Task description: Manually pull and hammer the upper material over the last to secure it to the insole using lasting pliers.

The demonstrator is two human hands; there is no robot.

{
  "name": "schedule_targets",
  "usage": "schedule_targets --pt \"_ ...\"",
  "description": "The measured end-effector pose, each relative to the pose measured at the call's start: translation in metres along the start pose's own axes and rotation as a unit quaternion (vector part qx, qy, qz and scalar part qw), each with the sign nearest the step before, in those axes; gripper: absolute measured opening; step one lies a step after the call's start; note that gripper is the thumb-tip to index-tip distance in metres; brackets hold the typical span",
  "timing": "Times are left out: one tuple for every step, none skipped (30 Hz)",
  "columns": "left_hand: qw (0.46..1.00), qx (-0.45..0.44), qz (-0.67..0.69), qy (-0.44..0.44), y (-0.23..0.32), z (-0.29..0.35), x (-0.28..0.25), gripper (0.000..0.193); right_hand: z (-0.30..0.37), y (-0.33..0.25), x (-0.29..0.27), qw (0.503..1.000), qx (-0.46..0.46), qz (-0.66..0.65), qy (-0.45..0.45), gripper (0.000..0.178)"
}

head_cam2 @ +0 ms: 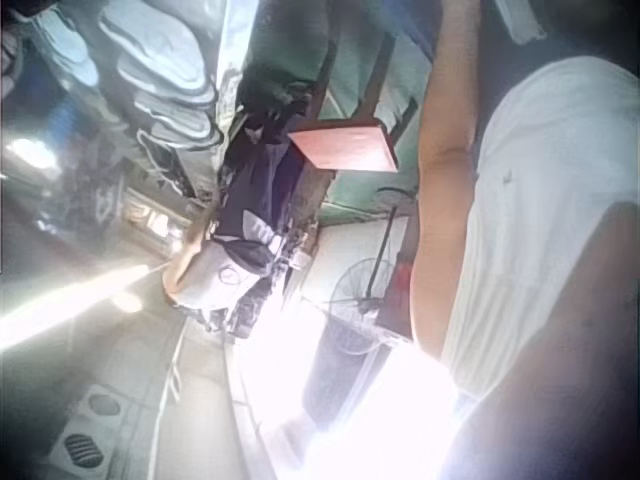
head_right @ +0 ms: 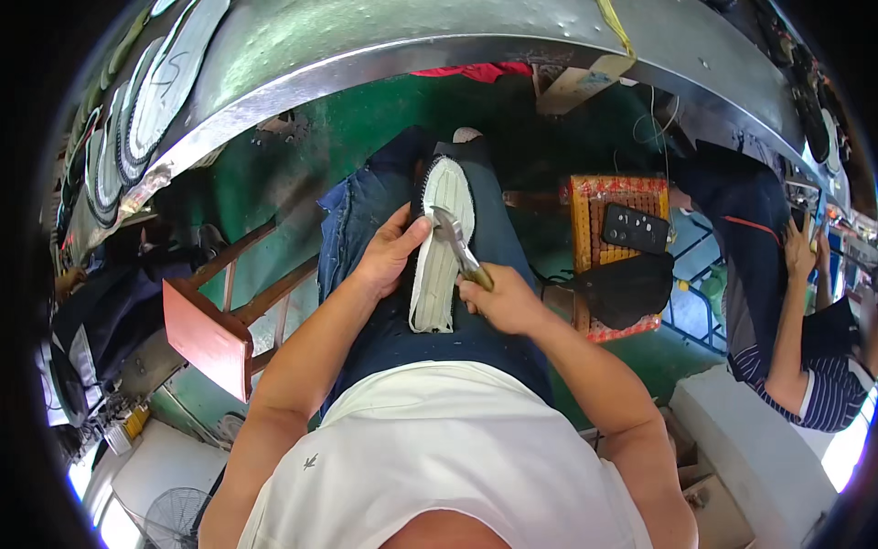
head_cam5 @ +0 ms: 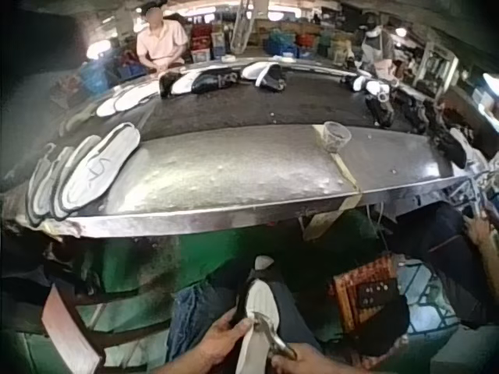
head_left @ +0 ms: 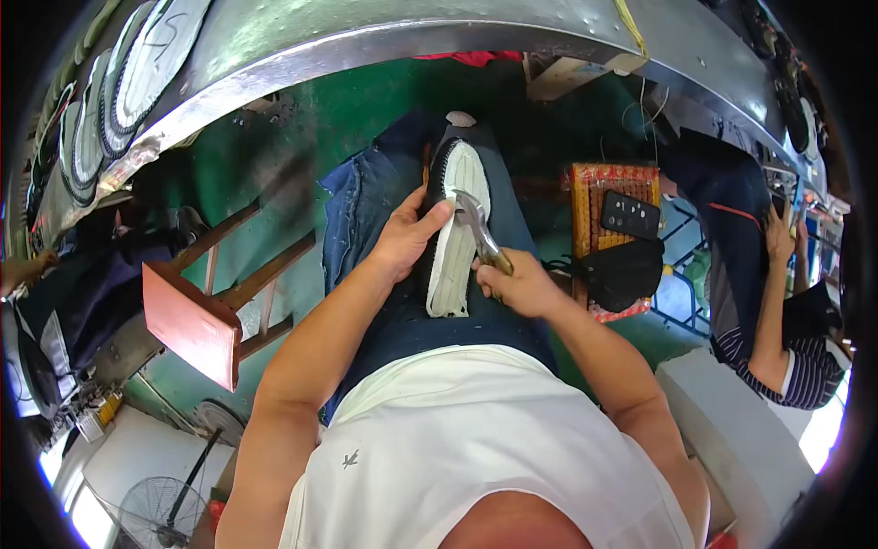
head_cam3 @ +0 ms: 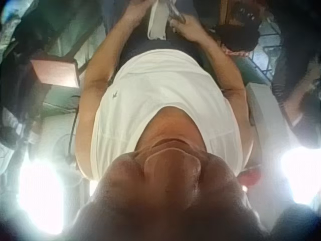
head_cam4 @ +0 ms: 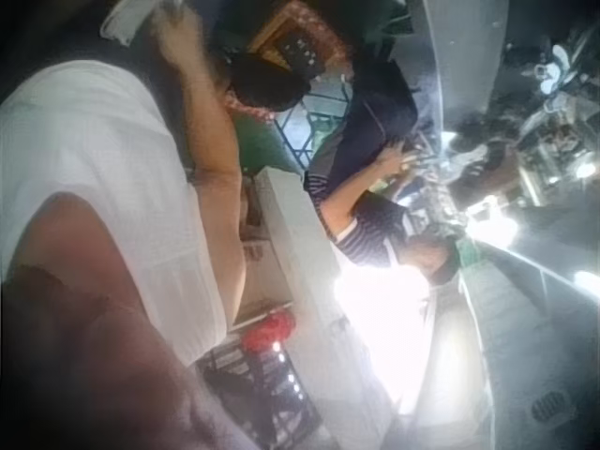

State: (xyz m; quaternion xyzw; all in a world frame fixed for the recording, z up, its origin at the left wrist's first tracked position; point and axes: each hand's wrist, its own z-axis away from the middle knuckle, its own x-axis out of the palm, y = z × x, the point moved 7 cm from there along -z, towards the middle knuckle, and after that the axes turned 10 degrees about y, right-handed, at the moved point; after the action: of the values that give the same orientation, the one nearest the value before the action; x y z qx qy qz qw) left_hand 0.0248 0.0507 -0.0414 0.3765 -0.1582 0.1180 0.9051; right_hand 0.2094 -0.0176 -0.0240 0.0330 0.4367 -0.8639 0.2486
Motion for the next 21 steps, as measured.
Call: schedule_targets --pt "1.000 -0.016 -0.013 -0.010 0.000 0.003 0.003 0.068 0.007 0.011 0.006 0.972 0.096 -0.177 -0.118 0.038" --pt "0.999 -0.032 -0.026 -0.020 0.000 0.007 0.006 0.063 0.019 0.014 0.013 0.891 0.183 -0.346 -0.229 0.035" --pt "0.999 -0.024 -0.025 -0.025 0.004 -0.009 0.012 0.063 0.011 0.000 -0.008 0.859 0.203 -0.399 -0.248 0.031" --pt "0.999 -0.019 -0.043 -0.004 0.003 -0.010 0.013 0.060 0.015 -0.002 -0.022 0.887 0.205 -0.348 -0.224 0.031" --pt "0.998 -0.014 -0.061 0.017 0.002 -0.011 0.014 0.057 0.017 -0.004 -0.033 0.911 0.207 -0.296 -0.200 0.031" --pt "0.998 -0.016 -0.061 0.016 0.002 -0.010 0.018 0.057 0.020 -0.011 -0.040 0.910 0.208 -0.297 -0.199 0.031" --pt "0.996 -0.013 -0.089 0.028 0.001 -0.010 0.020 0.056 0.017 -0.016 -0.056 0.959 0.159 -0.183 -0.150 0.032" --pt "0.992 -0.010 -0.116 0.040 0.001 -0.008 0.022 0.056 0.014 -0.023 -0.071 0.987 0.105 -0.064 -0.099 0.034" --pt "0.992 -0.012 -0.115 0.040 -0.001 -0.005 0.025 0.056 0.016 -0.034 -0.070 0.987 0.107 -0.065 -0.099 0.034" --pt "0.988 -0.012 -0.145 0.049 0.000 -0.005 0.027 0.058 0.007 -0.060 -0.073 0.999 0.023 -0.029 -0.039 0.037" --pt "0.983 -0.010 -0.175 0.059 0.002 -0.005 0.028 0.061 0.001 -0.081 -0.075 0.998 -0.063 0.006 0.022 0.040" --pt "0.983 -0.007 -0.175 0.058 0.007 -0.004 0.028 0.061 -0.005 -0.088 -0.067 0.989 -0.122 0.080 0.022 0.042" --pt "0.971 -0.012 -0.230 0.059 0.010 -0.003 0.027 0.065 -0.012 -0.087 -0.070 0.989 -0.124 0.081 0.023 0.042" --pt "0.957 -0.016 -0.284 0.059 0.011 -0.002 0.026 0.068 -0.018 -0.082 -0.072 0.978 -0.117 0.172 0.012 0.039" --pt "0.957 -0.012 -0.283 0.063 0.012 -0.003 0.022 0.068 -0.024 -0.080 -0.074 0.958 -0.114 0.264 -0.001 0.036" --pt "0.958 -0.004 -0.283 0.055 0.010 -0.005 0.019 0.070 -0.018 -0.079 -0.079 0.963 -0.100 0.250 0.002 0.032" --pt "0.958 0.003 -0.283 0.046 0.009 -0.007 0.016 0.072 -0.011 -0.080 -0.084 0.962 -0.104 0.251 0.000 0.032" --pt "0.966 -0.024 -0.257 0.023 0.013 -0.006 0.020 0.072 0.001 -0.071 -0.086 0.973 -0.056 0.221 -0.033 0.033" --pt "0.966 -0.027 -0.255 0.028 0.017 -0.006 0.017 0.072 0.011 -0.065 -0.084 0.979 -0.010 0.191 -0.068 0.034" --pt "0.969 -0.073 -0.234 0.005 0.014 -0.006 0.014 0.071 0.022 -0.061 -0.078 0.978 0.023 0.172 -0.118 0.032" --pt "0.969 -0.118 -0.214 -0.020 0.011 -0.005 0.016 0.070 0.028 -0.057 -0.073 0.977 0.026 0.171 -0.121 0.032"
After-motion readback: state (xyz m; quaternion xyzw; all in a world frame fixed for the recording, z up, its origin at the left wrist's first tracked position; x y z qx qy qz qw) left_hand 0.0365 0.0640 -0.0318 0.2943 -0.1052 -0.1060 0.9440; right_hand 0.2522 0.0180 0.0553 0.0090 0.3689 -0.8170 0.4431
